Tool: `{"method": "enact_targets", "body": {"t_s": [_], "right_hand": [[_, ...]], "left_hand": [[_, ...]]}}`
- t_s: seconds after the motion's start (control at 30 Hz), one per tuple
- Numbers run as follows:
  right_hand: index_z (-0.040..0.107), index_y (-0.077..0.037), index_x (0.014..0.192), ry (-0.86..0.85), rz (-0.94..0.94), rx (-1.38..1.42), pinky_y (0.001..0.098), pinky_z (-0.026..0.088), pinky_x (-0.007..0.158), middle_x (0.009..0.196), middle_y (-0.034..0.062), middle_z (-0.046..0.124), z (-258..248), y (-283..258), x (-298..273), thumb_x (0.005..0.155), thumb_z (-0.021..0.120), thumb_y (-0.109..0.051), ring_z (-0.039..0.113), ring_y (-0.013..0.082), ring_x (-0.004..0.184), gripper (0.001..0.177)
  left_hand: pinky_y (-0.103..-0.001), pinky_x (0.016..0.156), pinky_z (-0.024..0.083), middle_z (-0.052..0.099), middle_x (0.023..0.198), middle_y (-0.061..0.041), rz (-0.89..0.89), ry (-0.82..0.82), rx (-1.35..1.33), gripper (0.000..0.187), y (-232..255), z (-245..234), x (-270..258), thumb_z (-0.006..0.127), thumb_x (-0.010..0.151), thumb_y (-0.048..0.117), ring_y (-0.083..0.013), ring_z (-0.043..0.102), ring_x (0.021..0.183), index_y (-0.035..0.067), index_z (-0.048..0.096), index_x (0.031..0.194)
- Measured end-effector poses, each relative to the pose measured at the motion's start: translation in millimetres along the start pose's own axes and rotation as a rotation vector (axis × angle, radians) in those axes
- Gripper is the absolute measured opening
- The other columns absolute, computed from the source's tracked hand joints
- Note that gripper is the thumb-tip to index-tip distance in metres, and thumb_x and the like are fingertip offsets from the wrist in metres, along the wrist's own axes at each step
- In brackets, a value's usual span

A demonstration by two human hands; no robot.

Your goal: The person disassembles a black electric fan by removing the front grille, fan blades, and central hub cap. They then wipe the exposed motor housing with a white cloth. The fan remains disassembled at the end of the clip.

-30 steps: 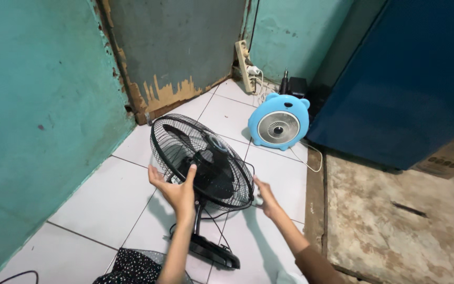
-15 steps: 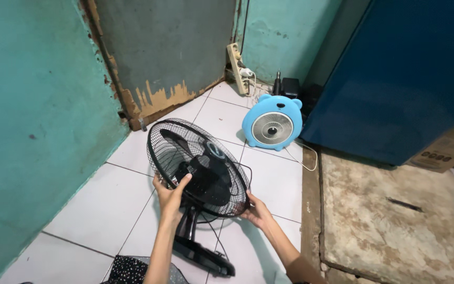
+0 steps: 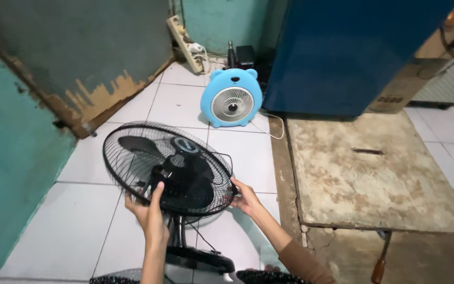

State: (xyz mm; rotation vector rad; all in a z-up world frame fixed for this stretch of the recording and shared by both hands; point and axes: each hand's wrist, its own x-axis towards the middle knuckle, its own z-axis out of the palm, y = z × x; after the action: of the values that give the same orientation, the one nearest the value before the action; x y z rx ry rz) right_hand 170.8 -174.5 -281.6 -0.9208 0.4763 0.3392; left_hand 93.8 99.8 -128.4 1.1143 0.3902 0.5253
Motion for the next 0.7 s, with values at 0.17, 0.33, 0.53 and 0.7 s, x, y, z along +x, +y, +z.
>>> {"method": "enact_targets", "body": {"t_s": [0.17,0.33,0.53,0.7], "right_hand": [[0.066,-0.005,0.115,0.016,-0.024,-0.06,0.0524,0.061,0.077,0.11,0.0128,0.061,-17,-15,-8,0.086,0.073,-0.039,0.067,0.034,0.091,0.045],[0.068,-0.006,0.12,-0.008,-0.08,-0.109,0.0473,0.062,0.08,0.115,0.0109,0.064,-38,-22,-28,0.091,0.067,-0.04,0.068,0.0295,0.097,0.044],[0.062,-0.009,0.126,-0.031,-0.1,-0.197,0.0426,0.058,0.083,0.115,0.0057,0.065,-39,-26,-39,0.095,0.059,-0.043,0.066,0.0261,0.105,0.046],[0.06,-0.006,0.128,-0.053,-0.082,-0.256,0.041,0.058,0.083,0.114,0.0049,0.061,-58,-24,-28,0.098,0.058,-0.045,0.066,0.0231,0.105,0.049]], "left_hand": [[-0.035,0.106,0.044,0.044,0.142,-0.018,-0.086,0.025,0.033,0.104,0,16,-25,0.083,0.076,0.008,-0.0255,0.051,0.128,0.003,0.012,0.153],[-0.034,0.11,0.04,0.034,0.147,-0.019,-0.089,-0.015,0.069,0.103,2,31,-52,0.082,0.079,0.007,-0.0246,0.045,0.134,0.003,0.009,0.152],[-0.035,0.11,0.041,0.036,0.147,-0.02,-0.132,-0.007,0.104,0.1,6,32,-47,0.081,0.08,0.01,-0.0248,0.046,0.134,0.002,0.012,0.152],[-0.047,0.121,0.019,0.014,0.161,-0.026,0.018,0.063,0.271,0.119,2,37,-58,0.085,0.078,0.011,-0.0347,0.019,0.151,0.001,-0.002,0.157]]}}
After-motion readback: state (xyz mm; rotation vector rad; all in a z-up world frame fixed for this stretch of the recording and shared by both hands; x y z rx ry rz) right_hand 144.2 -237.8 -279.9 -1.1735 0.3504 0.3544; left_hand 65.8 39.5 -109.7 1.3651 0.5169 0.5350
